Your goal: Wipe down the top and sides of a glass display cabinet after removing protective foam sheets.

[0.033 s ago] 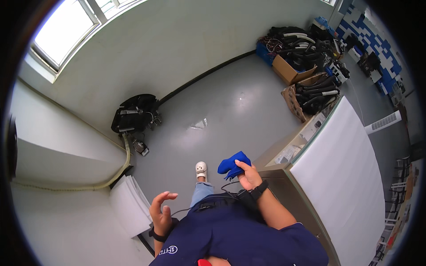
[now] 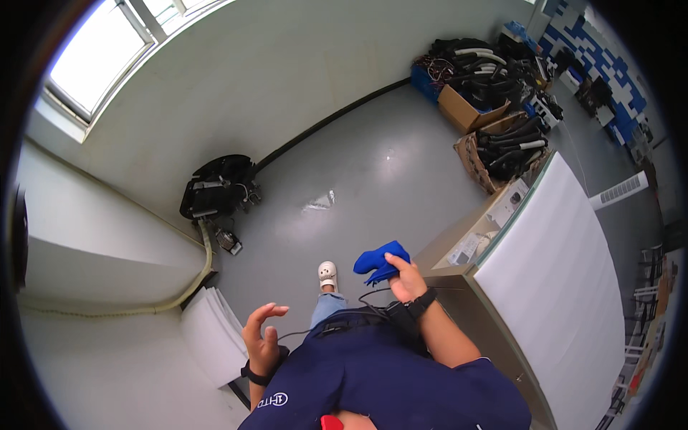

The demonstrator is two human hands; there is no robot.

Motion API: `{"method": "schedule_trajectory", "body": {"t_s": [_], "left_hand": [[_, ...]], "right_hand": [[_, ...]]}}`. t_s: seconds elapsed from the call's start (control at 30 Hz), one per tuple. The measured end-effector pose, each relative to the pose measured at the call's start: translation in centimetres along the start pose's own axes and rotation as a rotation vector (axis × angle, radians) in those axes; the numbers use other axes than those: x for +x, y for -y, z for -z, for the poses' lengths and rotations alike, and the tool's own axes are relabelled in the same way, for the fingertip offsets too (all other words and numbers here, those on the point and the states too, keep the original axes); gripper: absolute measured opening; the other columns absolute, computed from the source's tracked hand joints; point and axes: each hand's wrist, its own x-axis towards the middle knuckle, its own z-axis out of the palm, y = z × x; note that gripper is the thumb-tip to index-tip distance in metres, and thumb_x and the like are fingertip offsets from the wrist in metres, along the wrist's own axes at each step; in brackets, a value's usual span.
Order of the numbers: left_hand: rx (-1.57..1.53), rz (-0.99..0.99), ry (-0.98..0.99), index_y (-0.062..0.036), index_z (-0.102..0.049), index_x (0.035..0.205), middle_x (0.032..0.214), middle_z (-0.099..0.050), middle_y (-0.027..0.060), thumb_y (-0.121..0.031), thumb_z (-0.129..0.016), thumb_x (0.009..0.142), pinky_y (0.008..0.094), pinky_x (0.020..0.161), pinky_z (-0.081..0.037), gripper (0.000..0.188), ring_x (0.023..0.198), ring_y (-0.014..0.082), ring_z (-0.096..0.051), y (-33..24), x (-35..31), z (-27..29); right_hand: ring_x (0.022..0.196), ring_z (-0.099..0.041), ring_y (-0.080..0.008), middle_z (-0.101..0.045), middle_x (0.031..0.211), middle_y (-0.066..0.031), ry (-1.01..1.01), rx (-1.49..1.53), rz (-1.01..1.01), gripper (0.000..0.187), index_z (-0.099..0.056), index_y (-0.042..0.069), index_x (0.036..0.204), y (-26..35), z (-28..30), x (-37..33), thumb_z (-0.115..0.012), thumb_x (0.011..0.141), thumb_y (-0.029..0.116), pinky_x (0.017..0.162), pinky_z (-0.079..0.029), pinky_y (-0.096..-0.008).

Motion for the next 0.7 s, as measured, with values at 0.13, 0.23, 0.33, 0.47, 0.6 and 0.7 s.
{"method": "schedule_trajectory", "body": {"t_s": [0.13, 0.23, 0.33, 0.47, 0.6, 0.7], "left_hand": [[0.081, -0.087, 0.126, -0.0014, -0.053, 0.104, 0.089, -0.063, 0.0121, -0.029, -0.051, 0.084, 0.0344, 0.078, -0.043, 0.034, 0.084, 0.0245, -0.059, 1.9, 8.9, 2.4], [0.102, -0.108, 0.166, -0.001, -0.053, 0.103, 0.088, -0.063, 0.0123, -0.026, -0.051, 0.084, 0.0344, 0.079, -0.043, 0.032, 0.084, 0.0245, -0.059, 4.2, 14.9, 4.0], [0.162, -0.08, 0.181, 0.0008, -0.051, 0.105, 0.085, -0.063, 0.0133, -0.031, -0.049, 0.085, 0.0348, 0.08, -0.043, 0.038, 0.082, 0.0241, -0.06, 5.7, 18.9, 4.7], [0.026, -0.051, 0.326, 0.0011, -0.047, 0.111, 0.08, -0.062, 0.0148, -0.04, -0.044, 0.087, 0.0347, 0.081, -0.042, 0.048, 0.079, 0.0232, -0.06, 7.7, 24.1, 2.7], [0.026, -0.048, 0.514, 0.0008, -0.046, 0.113, 0.083, -0.062, 0.0145, -0.039, -0.045, 0.086, 0.0354, 0.082, -0.041, 0.048, 0.081, 0.0241, -0.06, 8.7, 28.8, -0.9], [0.006, -0.058, 0.644, 0.0002, -0.045, 0.116, 0.087, -0.062, 0.0154, -0.039, -0.049, 0.083, 0.037, 0.086, -0.039, 0.051, 0.086, 0.0254, -0.059, 9.3, 32.7, -3.9]], "right_hand": [[0.094, -0.055, -0.0236, -0.056, 0.099, -0.0127, -0.209, 0.069, 0.241, 0.024, -0.05, -0.003, 0.101, 1.4, -1.0, 4.0, -0.054, 0.079, 0.008, 0.085, -0.044, -0.0368], [0.093, -0.055, -0.0247, -0.056, 0.101, -0.0138, -0.331, 0.117, 0.348, 0.026, -0.049, -0.003, 0.103, 2.3, -2.4, 6.7, -0.052, 0.08, 0.01, 0.083, -0.045, -0.0386], [0.102, -0.052, -0.0275, -0.053, 0.108, -0.0158, -0.453, 0.204, 0.468, 0.028, -0.045, -0.003, 0.108, 2.8, -1.8, 7.2, -0.046, 0.083, 0.011, 0.09, -0.041, -0.0415], [0.102, -0.051, -0.0288, -0.052, 0.109, -0.0164, -0.588, 0.244, 0.581, 0.028, -0.044, -0.002, 0.11, 3.3, -1.4, 8.4, -0.041, 0.084, 0.008, 0.089, -0.042, -0.0427], [0.105, -0.05, -0.0292, -0.05, 0.115, -0.0169, -0.694, 0.4, 0.592, 0.031, -0.042, -0.003, 0.115, 4.7, -0.4, 10.9, -0.04, 0.088, 0.013, 0.088, -0.042, -0.0437], [0.094, -0.055, -0.0272, -0.054, 0.105, -0.0142, -0.817, 0.499, 0.698, 0.029, -0.044, 0.002, 0.112, 6.6, 1.0, 13.4, -0.045, 0.089, 0.018, 0.077, -0.047, -0.0428]]}}
